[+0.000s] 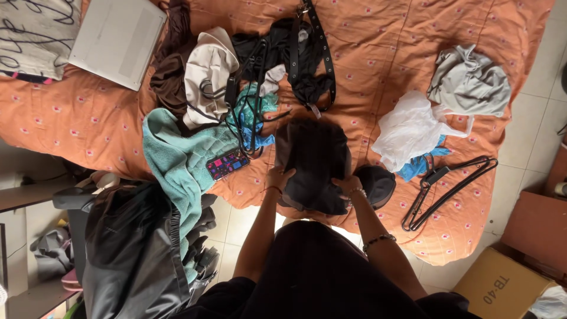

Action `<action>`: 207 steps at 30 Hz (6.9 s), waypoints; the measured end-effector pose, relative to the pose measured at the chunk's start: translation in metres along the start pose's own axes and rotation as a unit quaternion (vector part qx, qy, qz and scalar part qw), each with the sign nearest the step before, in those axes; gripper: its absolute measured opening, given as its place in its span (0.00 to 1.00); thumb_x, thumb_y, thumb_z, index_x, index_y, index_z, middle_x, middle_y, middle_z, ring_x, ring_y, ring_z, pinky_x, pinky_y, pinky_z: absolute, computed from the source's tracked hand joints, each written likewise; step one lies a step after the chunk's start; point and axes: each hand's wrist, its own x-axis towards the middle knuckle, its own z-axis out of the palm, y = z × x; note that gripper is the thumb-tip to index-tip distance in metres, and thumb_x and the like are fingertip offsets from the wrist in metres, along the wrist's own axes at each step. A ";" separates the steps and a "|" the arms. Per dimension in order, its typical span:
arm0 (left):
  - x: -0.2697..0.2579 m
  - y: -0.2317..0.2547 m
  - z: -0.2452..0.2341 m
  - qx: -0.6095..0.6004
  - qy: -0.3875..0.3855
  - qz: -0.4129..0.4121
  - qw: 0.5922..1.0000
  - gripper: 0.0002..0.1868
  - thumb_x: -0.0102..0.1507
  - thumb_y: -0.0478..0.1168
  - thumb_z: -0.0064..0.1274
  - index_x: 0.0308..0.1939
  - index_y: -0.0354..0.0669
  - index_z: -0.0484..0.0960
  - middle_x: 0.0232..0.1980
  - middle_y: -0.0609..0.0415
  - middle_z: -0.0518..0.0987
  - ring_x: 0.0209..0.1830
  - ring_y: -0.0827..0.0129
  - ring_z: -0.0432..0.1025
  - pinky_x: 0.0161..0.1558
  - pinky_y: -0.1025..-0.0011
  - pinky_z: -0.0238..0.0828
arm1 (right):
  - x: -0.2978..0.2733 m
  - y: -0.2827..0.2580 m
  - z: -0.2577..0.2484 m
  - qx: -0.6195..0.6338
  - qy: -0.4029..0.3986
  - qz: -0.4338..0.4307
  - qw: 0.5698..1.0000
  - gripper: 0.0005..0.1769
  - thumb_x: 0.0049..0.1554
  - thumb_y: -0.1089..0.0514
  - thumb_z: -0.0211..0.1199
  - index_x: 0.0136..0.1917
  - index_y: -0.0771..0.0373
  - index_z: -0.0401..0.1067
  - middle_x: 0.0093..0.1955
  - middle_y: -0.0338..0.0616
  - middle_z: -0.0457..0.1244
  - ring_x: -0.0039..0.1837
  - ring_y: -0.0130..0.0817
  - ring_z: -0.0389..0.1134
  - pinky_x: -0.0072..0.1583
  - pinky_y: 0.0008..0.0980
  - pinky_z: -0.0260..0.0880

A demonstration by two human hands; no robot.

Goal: Folding several items of clothing on a bed.

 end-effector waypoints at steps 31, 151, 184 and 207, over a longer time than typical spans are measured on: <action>0.001 -0.006 -0.012 -0.045 -0.026 0.076 0.996 0.21 0.67 0.56 0.57 0.45 0.40 0.86 0.38 0.61 0.80 0.41 0.71 0.74 0.44 0.66 0.69 | -0.013 -0.008 -0.001 0.058 0.150 -0.288 0.944 0.30 0.52 0.37 0.73 0.52 0.66 0.78 0.43 0.42 0.72 0.45 0.30 0.73 0.49 0.34 0.71; 0.199 0.240 -0.033 -0.569 -0.213 -0.105 0.787 0.28 0.63 0.56 0.44 0.66 0.57 0.68 0.59 0.57 0.75 0.54 0.62 0.73 0.48 0.51 0.76 | 0.008 -0.370 -0.051 0.501 -0.386 -0.323 0.704 0.25 0.46 0.73 0.53 0.58 0.67 0.68 0.46 0.37 0.63 0.46 0.30 0.66 0.49 0.27 0.67; -0.067 0.473 -0.204 -0.454 -0.384 0.330 0.733 0.24 0.70 0.38 0.50 0.70 0.36 0.72 0.66 0.53 0.76 0.65 0.67 0.72 0.67 0.65 0.67 | -0.239 -0.352 -0.105 0.174 -0.119 -0.672 0.710 0.42 0.59 0.68 0.68 0.81 0.60 0.51 0.74 0.46 0.59 0.74 0.41 0.63 0.70 0.42 0.67; -0.225 0.449 -0.214 0.083 0.085 0.484 0.867 0.24 0.48 0.39 0.63 0.48 0.32 0.85 0.47 0.36 0.84 0.51 0.47 0.79 0.54 0.61 0.76 | -0.479 -0.251 -0.170 0.571 -0.134 -0.568 0.578 0.08 0.68 0.52 0.55 0.51 0.57 0.70 0.48 0.38 0.69 0.50 0.34 0.73 0.55 0.39 0.77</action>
